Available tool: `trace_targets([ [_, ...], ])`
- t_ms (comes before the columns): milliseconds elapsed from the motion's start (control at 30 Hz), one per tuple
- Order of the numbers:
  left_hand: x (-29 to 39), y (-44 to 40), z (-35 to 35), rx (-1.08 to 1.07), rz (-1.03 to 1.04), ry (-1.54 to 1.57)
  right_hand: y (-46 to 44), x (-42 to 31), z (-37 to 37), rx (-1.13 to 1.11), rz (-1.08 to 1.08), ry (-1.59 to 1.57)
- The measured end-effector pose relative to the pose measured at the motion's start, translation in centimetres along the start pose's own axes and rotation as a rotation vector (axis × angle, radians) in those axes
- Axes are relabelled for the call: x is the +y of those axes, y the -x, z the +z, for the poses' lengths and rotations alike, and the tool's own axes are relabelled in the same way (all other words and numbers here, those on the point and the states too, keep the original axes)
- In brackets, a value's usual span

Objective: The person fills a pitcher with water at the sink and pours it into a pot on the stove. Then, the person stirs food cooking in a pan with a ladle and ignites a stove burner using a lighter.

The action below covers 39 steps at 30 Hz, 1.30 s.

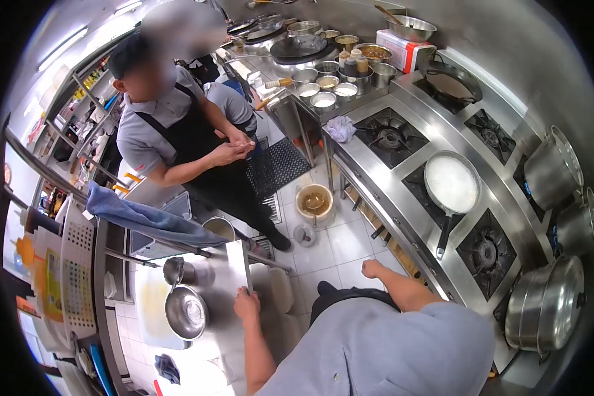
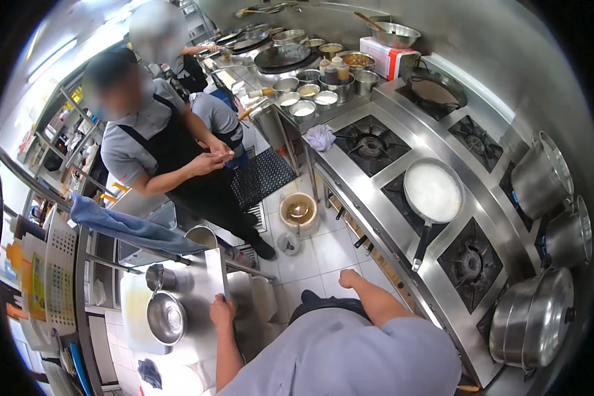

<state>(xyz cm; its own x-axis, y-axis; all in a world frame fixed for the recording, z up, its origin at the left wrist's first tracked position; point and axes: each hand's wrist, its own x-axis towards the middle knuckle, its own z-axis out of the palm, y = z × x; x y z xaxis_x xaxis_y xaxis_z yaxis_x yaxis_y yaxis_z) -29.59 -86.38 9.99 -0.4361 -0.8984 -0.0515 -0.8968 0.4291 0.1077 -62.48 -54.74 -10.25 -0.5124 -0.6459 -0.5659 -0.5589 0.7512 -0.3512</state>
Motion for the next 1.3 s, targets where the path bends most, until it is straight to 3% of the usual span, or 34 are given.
trace_targets([
  [133,-0.3,2.1,0.1,-0.004,0.036,0.037,5.3,4.1,1.9,0.071,0.09,-0.18],
  [333,-0.8,8.7,1.0,0.084,0.081,0.029,14.9,11.8,12.4,0.099,0.254,-0.296],
  [433,-1.7,13.4,0.2,-0.035,0.047,0.05,20.9,14.7,18.0,-0.019,0.325,-0.264],
  [500,-3.3,17.5,1.2,0.184,0.275,0.056,24.5,16.5,21.9,-0.094,0.356,-0.216],
  [633,-5.6,22.4,1.0,0.168,0.339,0.156,30.7,18.5,26.4,-0.155,0.435,-0.249],
  [700,-6.7,22.3,0.6,0.093,0.334,0.188,32.1,19.0,26.5,-0.312,0.46,-0.268],
  [733,-7.1,22.1,0.4,0.099,0.35,0.196,32.2,18.8,26.0,-0.296,0.467,-0.275],
  [800,-8.3,22.1,0.2,0.061,0.426,0.143,32.2,18.4,25.0,-0.023,0.389,-0.214],
  [900,-10.0,22.3,0.8,0.015,0.45,0.13,31.0,17.8,22.2,0.01,0.334,-0.261],
  [967,-9.7,21.6,0.7,-0.001,0.501,0.112,29.7,16.8,21.5,0.148,0.357,-0.312],
  [1033,-9.7,22.9,1.4,0.142,0.523,-0.035,28.4,16.4,21.3,0.137,0.335,-0.252],
  [1300,-9.9,22.5,0.7,0.127,0.487,0.087,29.2,11.4,22.0,0.142,0.302,-0.312],
])
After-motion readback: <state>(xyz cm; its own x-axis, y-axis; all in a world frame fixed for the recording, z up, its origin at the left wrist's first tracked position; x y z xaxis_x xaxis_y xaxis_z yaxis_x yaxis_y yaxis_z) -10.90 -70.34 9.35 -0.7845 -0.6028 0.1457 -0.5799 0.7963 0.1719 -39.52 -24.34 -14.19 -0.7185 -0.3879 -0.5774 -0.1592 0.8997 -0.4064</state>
